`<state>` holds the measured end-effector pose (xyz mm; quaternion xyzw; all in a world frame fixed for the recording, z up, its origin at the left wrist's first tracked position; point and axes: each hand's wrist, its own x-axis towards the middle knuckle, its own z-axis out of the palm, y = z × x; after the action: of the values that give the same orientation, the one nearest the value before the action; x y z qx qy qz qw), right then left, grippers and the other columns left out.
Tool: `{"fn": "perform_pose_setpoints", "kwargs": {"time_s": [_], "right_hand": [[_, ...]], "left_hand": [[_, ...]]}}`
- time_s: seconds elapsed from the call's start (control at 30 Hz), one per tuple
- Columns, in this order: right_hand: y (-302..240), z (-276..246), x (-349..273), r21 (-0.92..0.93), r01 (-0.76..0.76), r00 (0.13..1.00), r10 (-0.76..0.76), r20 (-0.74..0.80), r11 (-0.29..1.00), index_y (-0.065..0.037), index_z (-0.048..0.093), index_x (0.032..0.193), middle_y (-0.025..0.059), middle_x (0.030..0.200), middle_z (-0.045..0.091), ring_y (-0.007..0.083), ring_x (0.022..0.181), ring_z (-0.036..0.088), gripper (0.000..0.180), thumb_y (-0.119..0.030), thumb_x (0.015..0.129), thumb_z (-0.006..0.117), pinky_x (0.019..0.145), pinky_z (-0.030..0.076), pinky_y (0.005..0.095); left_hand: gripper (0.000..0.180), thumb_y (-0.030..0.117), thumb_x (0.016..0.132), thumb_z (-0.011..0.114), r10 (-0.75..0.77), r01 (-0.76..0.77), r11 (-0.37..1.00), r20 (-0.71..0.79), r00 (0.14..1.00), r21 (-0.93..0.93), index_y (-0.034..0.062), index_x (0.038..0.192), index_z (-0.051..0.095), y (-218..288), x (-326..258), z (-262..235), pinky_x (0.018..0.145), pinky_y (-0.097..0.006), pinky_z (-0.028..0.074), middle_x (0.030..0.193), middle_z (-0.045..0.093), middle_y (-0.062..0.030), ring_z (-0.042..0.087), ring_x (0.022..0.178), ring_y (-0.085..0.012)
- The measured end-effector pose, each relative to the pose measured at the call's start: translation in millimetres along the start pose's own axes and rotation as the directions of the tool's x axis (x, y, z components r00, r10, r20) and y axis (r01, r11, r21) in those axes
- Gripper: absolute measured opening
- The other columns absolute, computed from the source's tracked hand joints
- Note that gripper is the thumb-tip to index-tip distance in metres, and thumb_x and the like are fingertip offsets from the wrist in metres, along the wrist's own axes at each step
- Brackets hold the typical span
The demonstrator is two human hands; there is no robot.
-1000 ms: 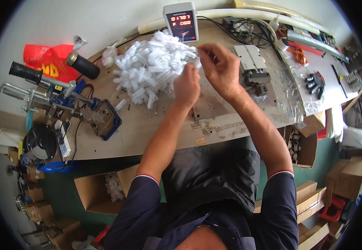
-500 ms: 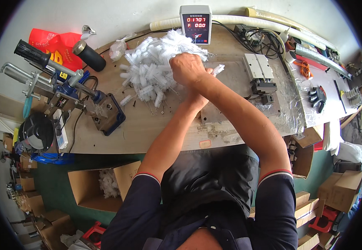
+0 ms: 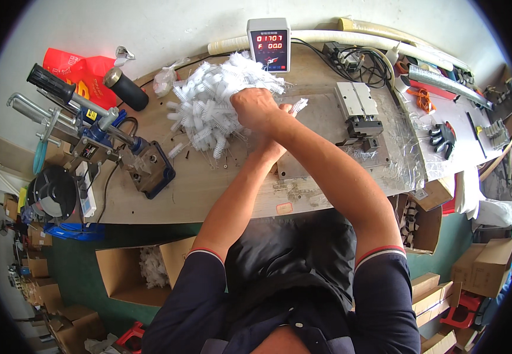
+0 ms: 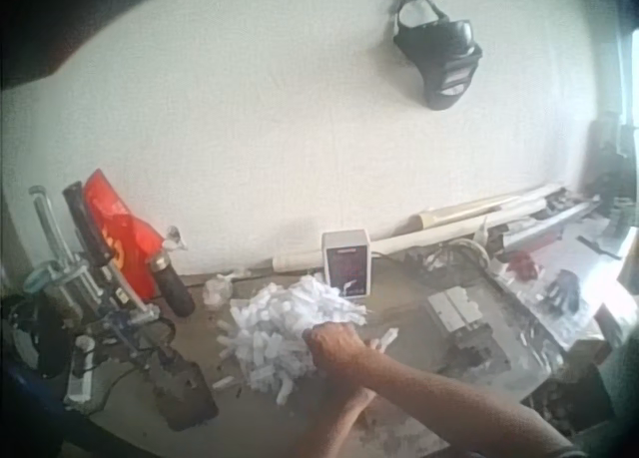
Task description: The person assembles small white plastic components by inserting metal rods into them by hand, then pressing them together using a manual lever press.
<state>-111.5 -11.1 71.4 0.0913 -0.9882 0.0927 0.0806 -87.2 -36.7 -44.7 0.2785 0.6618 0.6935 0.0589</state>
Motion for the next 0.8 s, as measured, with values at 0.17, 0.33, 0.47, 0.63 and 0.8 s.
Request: {"fn": "perform_pose_setpoints", "kwargs": {"time_s": [0.17,0.33,0.47,0.63,0.8], "right_hand": [[-1,1,-7,-0.019,-0.026,1.0,0.026,-0.011,0.999,-0.005,0.072,0.089,0.018,0.086,0.073,0.0369,0.086,0.074,0.012,-0.005,0.078,0.066,0.075,0.058,0.0479],[-1,-15,-23,0.106,0.081,0.921,-0.033,-0.389,0.991,-0.007,0.071,0.085,0.012,0.088,0.072,0.0329,0.088,0.071,0.007,-0.012,0.083,0.067,0.077,0.057,0.0453],[18,-43,-76,0.323,0.105,0.801,0.113,-0.588,0.94,-0.002,0.069,0.086,0.012,0.084,0.071,0.0294,0.074,0.068,0.011,-0.011,0.081,0.074,0.068,0.055,0.0402],[61,-40,-206,0.752,-0.23,0.708,0.636,-0.307,0.618,0.001,0.07,0.086,-0.0008,0.071,0.064,0.0035,0.066,0.055,0.013,-0.011,0.087,0.073,0.06,0.045,0.0242],[94,-19,-297,0.712,-0.52,0.541,0.827,-0.153,0.472,0.002,0.071,0.084,0.0086,0.071,0.069,0.0128,0.067,0.065,0.016,-0.013,0.081,0.073,0.064,0.053,0.0317]], "left_hand": [[0.014,0.015,0.108,0.053,-0.17,0.202,0.937,0.133,0.976,-0.286,0.0103,0.12,0.056,1,1,-5,0.073,-0.027,0.043,0.089,0.045,0.0036,0.043,0.082,-0.006],[0.023,0.019,0.105,0.058,0.117,-0.116,0.989,-0.001,0.993,0.091,0.0109,0.127,0.055,9,4,-4,0.077,-0.035,0.048,0.095,0.057,-0.0003,0.056,0.088,-0.0131],[0.043,0.031,0.099,0.066,0.076,-0.091,0.829,0.05,0.996,0.551,0.0062,0.131,0.053,22,-1,-11,0.084,-0.048,0.052,0.107,0.069,-0.0199,0.068,0.105,-0.0353],[0.018,0.016,0.1,0.06,0.208,-0.184,0.782,0.029,0.978,0.595,0.0086,0.117,0.061,24,0,-8,0.069,-0.054,0.053,0.092,0.071,-0.0211,0.068,0.081,-0.0452],[0.018,0.016,0.102,0.059,0.262,-0.236,0.762,0.045,0.964,0.604,0.0074,0.117,0.061,20,1,-8,0.069,-0.049,0.054,0.09,0.073,-0.0188,0.071,0.079,-0.0403]]}}
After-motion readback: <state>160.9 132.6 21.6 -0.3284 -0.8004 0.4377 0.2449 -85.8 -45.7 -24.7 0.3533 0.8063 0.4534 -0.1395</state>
